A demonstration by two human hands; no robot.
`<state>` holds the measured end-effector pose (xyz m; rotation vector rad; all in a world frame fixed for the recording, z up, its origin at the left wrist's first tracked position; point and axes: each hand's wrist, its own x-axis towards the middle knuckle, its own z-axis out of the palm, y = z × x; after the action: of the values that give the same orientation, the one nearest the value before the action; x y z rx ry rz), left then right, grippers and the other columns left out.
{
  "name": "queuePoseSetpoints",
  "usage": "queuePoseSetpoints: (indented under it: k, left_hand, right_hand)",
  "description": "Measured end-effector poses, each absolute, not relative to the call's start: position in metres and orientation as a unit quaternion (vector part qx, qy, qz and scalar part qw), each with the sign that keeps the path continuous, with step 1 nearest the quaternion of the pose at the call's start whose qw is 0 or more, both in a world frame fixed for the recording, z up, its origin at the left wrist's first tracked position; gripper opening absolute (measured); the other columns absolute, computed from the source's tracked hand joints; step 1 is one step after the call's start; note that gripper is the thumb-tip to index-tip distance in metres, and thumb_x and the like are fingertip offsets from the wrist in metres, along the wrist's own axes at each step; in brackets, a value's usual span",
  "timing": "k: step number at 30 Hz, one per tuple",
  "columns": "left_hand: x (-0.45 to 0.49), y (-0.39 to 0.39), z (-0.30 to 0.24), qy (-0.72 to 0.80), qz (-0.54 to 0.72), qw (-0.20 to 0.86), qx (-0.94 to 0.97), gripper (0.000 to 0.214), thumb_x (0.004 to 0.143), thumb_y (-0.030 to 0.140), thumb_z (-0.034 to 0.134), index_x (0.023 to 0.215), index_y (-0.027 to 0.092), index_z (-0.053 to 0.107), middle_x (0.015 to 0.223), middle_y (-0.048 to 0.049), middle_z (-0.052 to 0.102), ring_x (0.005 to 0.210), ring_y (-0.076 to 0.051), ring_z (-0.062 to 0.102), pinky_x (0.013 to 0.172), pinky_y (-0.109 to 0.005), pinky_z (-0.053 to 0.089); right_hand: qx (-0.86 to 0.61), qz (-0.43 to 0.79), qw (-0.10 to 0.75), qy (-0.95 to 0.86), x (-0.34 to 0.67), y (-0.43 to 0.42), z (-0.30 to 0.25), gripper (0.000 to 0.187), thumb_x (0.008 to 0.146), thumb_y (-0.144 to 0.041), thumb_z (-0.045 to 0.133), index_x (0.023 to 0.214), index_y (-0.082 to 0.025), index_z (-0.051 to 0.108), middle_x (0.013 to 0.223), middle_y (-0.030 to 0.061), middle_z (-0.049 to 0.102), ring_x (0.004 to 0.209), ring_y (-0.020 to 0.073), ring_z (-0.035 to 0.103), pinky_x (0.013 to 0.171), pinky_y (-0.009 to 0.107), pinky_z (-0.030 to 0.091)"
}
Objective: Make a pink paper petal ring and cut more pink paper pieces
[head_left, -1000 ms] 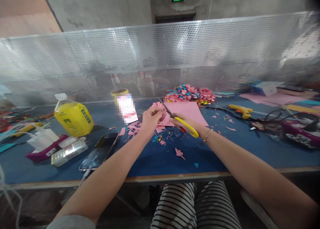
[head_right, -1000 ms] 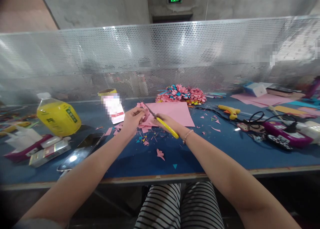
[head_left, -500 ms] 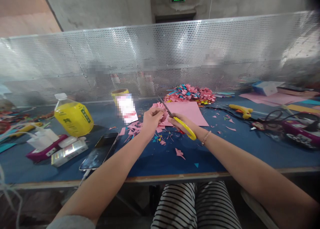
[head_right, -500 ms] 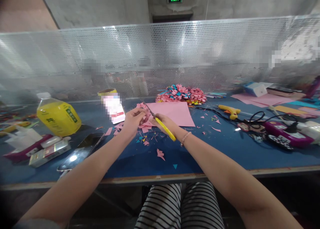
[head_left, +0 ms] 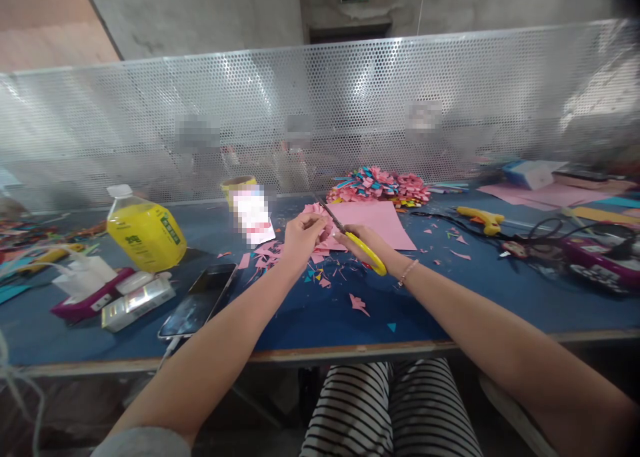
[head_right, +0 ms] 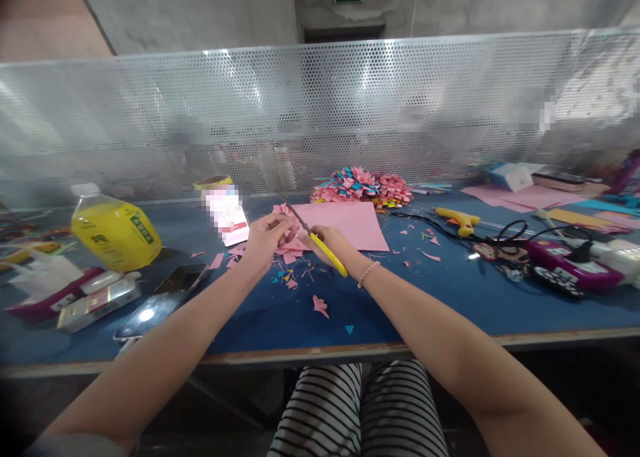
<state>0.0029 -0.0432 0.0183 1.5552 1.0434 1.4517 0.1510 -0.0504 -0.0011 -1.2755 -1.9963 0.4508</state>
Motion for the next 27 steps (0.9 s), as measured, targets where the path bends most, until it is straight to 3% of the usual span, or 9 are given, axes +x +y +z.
queuePoseSetpoints:
  k: [5, 9, 17, 22, 27]
  left_hand:
    - [0.001, -0.040, 0.017, 0.432, 0.535, 0.336, 0.643, 0.014, 0.068, 0.029, 0.057, 0.066, 0.015, 0.061, 0.050, 0.0004, 0.056, 0.039, -0.006, 0.042, 0.041, -0.020, 0.033]
    - [0.000, -0.038, 0.013, 0.445, 0.438, 0.204, 0.754, 0.015, 0.071, 0.028, 0.054, 0.069, 0.018, 0.063, 0.062, -0.0026, 0.064, 0.051, -0.010, 0.053, 0.050, -0.023, 0.038]
    - [0.002, -0.043, 0.011, 0.443, 0.290, 0.046, 0.847, 0.019, 0.077, 0.022, 0.047, 0.082, 0.020, 0.066, 0.082, -0.0051, 0.067, 0.072, -0.016, 0.058, 0.065, -0.028, 0.042]
    - [0.002, -0.043, 0.010, 0.439, 0.281, 0.046, 0.852, 0.018, 0.076, 0.023, 0.049, 0.081, 0.020, 0.066, 0.082, -0.0048, 0.067, 0.072, -0.016, 0.058, 0.067, -0.028, 0.043]
    - [0.007, -0.046, 0.011, 0.463, 0.331, 0.129, 0.812, 0.016, 0.073, 0.029, 0.053, 0.077, 0.018, 0.065, 0.074, -0.0037, 0.066, 0.064, -0.014, 0.057, 0.062, -0.027, 0.043]
  right_hand:
    - [-0.512, 0.196, 0.374, -0.748, 0.159, -0.050, 0.006, 0.039, 0.075, -0.053, 0.043, 0.067, -0.016, 0.050, 0.056, -0.0002, 0.050, 0.054, 0.0108, 0.043, 0.051, 0.022, 0.032]
    - [-0.501, 0.262, 0.425, -0.707, 0.164, -0.047, 0.007, 0.038, 0.072, -0.055, 0.045, 0.071, -0.017, 0.047, 0.056, -0.0017, 0.047, 0.049, 0.0091, 0.041, 0.047, 0.022, 0.033]
    - [-0.397, 0.381, 0.545, -0.633, 0.161, -0.039, 0.000, 0.034, 0.059, -0.036, 0.062, 0.084, -0.019, 0.046, 0.064, -0.0043, 0.047, 0.053, 0.0088, 0.045, 0.051, 0.024, 0.039]
    - [-0.399, 0.382, 0.541, -0.634, 0.160, -0.035, -0.005, 0.026, 0.057, -0.026, 0.060, 0.079, -0.019, 0.048, 0.062, -0.0045, 0.048, 0.053, 0.0099, 0.047, 0.052, 0.025, 0.040]
    - [-0.382, 0.414, 0.562, -0.605, 0.157, -0.035, -0.006, 0.026, 0.055, -0.025, 0.060, 0.076, -0.020, 0.045, 0.059, -0.0057, 0.047, 0.051, 0.0090, 0.046, 0.050, 0.024, 0.038]
